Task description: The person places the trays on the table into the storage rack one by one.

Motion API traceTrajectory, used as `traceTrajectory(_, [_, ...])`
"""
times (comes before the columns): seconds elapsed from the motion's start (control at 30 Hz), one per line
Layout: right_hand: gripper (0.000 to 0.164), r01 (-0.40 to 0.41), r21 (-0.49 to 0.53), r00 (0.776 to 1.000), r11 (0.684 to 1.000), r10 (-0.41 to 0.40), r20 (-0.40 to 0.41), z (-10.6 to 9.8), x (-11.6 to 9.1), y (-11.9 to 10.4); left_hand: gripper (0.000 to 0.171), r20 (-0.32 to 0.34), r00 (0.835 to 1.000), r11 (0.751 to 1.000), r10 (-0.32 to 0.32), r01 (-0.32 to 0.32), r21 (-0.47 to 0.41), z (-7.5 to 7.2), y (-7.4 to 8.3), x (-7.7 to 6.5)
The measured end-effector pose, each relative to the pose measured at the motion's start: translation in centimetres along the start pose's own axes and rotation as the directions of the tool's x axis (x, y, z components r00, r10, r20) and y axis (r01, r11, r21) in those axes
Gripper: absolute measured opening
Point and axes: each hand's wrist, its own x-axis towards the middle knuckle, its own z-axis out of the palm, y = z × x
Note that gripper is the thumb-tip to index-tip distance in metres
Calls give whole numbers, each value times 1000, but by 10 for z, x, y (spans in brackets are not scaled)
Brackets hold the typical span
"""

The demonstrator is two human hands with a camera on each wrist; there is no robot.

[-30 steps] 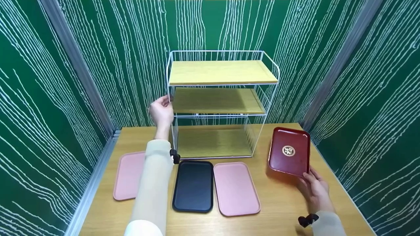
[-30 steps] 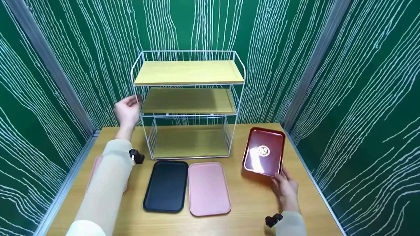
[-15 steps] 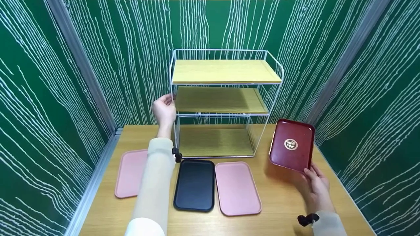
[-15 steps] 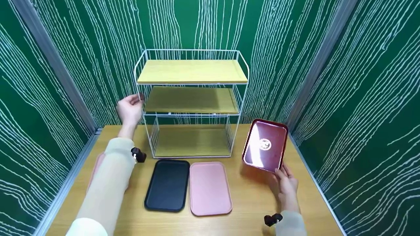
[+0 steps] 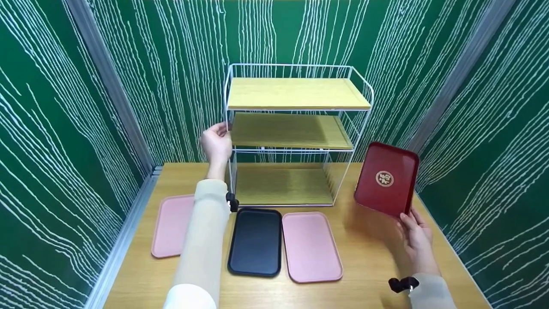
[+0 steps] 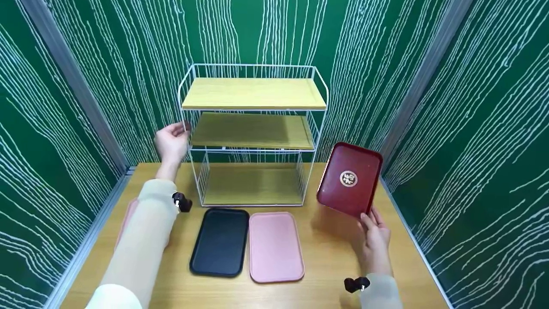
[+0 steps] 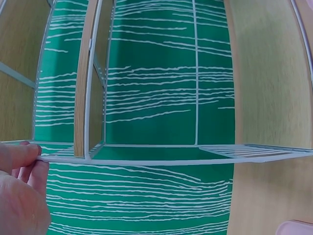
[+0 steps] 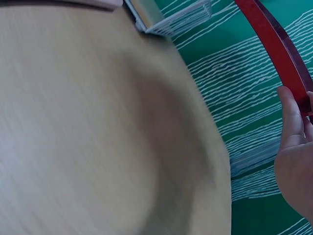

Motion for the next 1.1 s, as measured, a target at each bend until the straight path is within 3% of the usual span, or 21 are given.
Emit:
traceTrajectory(0.17, [44,79,30,995,996,-80,54,11,-2,-1,23,0,1000,1000,6,-6,-18,1,0,0])
traceTrajectory(0.37, [62,151,41,985,988,-154,82,26,-8,-8,24,-6,1000,1000,9,-9,-3,0,-1,0])
traceTrajectory(0.8, [59,185,139,961,973,-208,183,54,-27,-24,26,6,1000,1000,13,-13,18,2,0,0])
traceTrajectory(1.1, [58,220,191,923,957,-267,278,72,-39,-32,24,-4,1000,999,27,-27,26,1,-3,1])
